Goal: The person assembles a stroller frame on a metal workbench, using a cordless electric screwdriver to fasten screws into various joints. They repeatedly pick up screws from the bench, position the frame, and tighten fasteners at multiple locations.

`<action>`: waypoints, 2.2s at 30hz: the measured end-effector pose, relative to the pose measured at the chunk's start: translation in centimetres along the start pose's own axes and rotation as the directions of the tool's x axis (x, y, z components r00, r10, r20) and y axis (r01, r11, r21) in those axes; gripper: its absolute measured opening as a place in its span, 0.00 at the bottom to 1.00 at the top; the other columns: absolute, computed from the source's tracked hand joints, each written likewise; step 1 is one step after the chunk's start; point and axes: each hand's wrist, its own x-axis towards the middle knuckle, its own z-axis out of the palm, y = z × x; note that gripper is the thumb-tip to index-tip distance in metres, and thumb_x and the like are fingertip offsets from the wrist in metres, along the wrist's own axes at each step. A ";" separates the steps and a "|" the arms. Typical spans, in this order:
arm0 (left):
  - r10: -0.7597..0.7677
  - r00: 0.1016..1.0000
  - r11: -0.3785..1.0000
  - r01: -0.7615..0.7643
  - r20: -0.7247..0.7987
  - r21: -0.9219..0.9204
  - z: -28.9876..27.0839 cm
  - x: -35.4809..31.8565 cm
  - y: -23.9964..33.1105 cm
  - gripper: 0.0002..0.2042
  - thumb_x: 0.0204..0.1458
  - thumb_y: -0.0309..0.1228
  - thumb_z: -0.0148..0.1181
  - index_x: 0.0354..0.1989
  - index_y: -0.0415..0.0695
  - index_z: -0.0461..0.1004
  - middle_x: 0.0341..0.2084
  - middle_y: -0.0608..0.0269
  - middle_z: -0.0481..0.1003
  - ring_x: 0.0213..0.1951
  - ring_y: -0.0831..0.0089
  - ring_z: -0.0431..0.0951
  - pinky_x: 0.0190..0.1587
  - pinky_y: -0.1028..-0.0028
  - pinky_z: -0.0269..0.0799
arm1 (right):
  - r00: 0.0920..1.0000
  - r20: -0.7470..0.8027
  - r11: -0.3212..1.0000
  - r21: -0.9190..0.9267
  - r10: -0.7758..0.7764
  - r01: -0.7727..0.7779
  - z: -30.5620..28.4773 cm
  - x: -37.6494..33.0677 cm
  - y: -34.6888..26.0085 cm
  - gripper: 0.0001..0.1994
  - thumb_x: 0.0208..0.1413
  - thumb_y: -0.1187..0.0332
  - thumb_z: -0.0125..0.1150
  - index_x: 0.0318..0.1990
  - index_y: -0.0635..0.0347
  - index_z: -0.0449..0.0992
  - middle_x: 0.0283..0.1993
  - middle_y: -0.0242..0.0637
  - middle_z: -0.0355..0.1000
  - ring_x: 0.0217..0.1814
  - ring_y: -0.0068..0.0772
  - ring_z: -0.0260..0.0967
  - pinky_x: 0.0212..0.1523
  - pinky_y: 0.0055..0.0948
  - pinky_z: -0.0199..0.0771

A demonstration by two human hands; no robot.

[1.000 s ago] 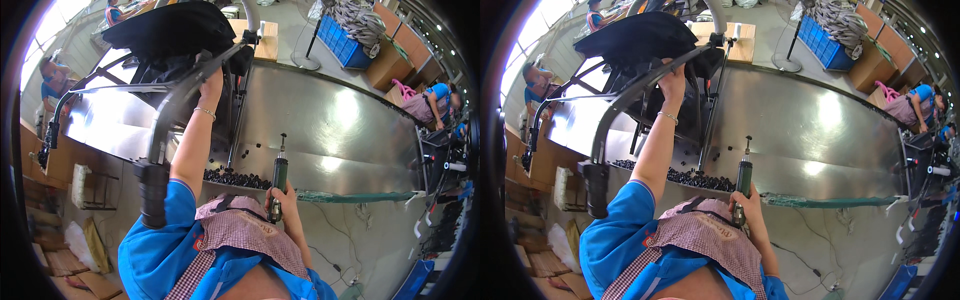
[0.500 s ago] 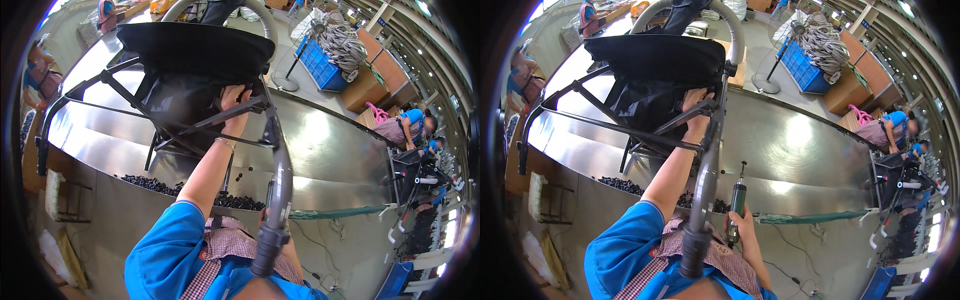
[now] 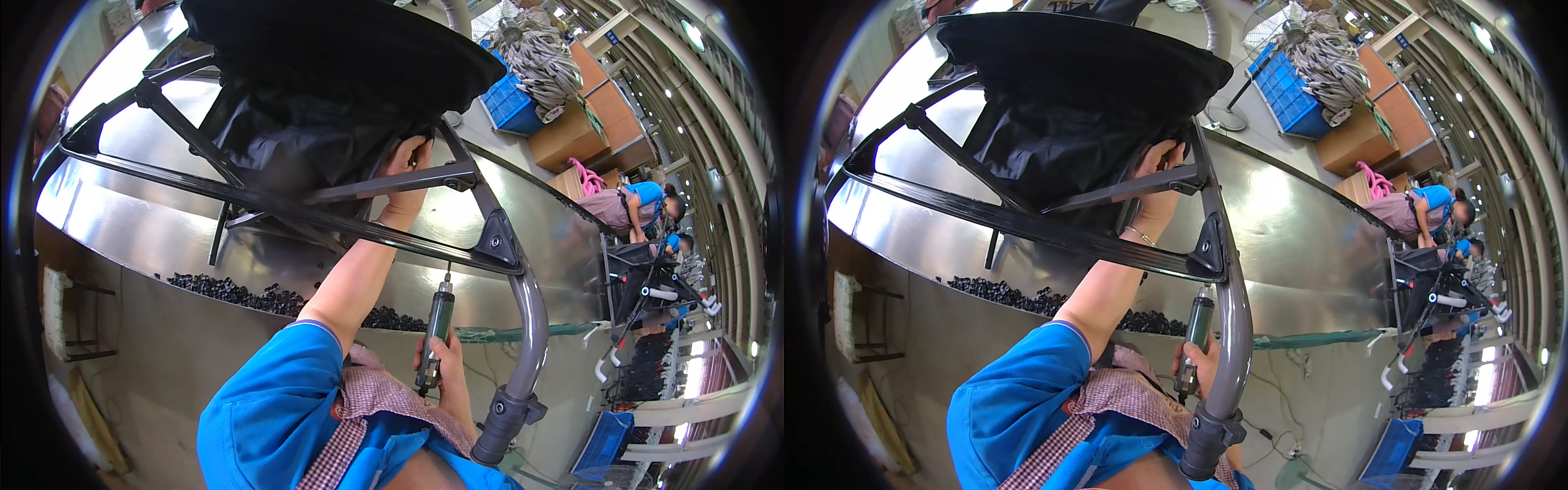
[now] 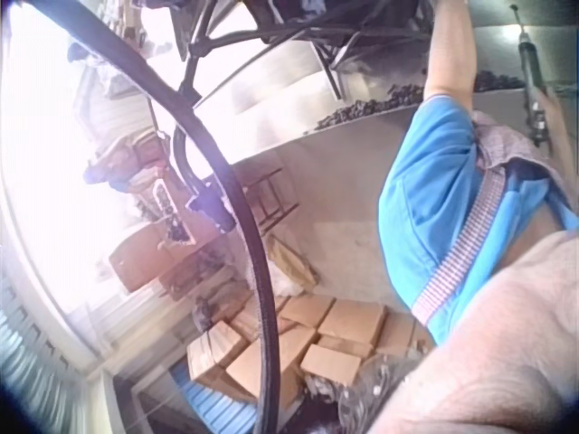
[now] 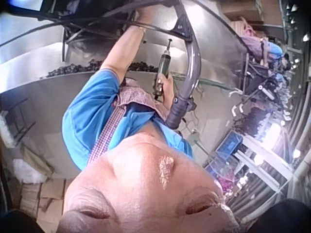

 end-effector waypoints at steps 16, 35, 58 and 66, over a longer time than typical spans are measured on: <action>0.086 0.990 0.994 -0.093 0.109 0.062 -2.8 2.9 0.3 0.04 0.53 0.25 0.63 0.35 0.42 0.76 0.28 0.61 0.75 0.32 0.63 0.76 0.38 0.71 0.72 | 0.927 0.332 0.964 -0.134 -0.173 0.228 6.0 5.5 -10.0 0.33 0.44 0.52 0.74 0.49 0.64 0.64 0.30 0.41 0.72 0.21 0.32 0.72 0.21 0.29 0.75; -0.296 0.837 0.781 0.490 0.461 -0.388 -2.8 4.0 -3.6 0.06 0.54 0.20 0.60 0.41 0.36 0.75 0.33 0.62 0.78 0.37 0.79 0.77 0.44 0.80 0.72 | 0.891 0.406 0.971 -0.031 -0.203 0.236 9.1 9.2 -11.9 0.28 0.61 0.61 0.57 0.64 0.62 0.58 0.24 0.41 0.73 0.19 0.32 0.74 0.17 0.28 0.76; -0.380 0.818 0.832 0.506 0.431 -0.227 -2.2 3.7 -3.8 0.08 0.53 0.32 0.67 0.35 0.42 0.79 0.23 0.72 0.74 0.29 0.83 0.70 0.33 0.78 0.67 | 0.828 0.519 0.935 0.354 -0.211 0.017 12.2 7.8 -12.9 0.37 0.62 0.36 0.42 0.61 0.65 0.63 0.30 0.38 0.69 0.22 0.27 0.67 0.20 0.26 0.71; -0.214 0.748 0.823 0.485 0.628 -0.297 -3.1 2.3 -6.6 0.09 0.58 0.29 0.58 0.43 0.40 0.78 0.26 0.69 0.74 0.29 0.78 0.72 0.35 0.78 0.71 | 0.854 0.495 0.938 0.345 -0.162 -0.022 12.3 8.0 -13.0 0.31 0.57 0.37 0.55 0.52 0.57 0.67 0.28 0.39 0.72 0.21 0.29 0.72 0.20 0.29 0.76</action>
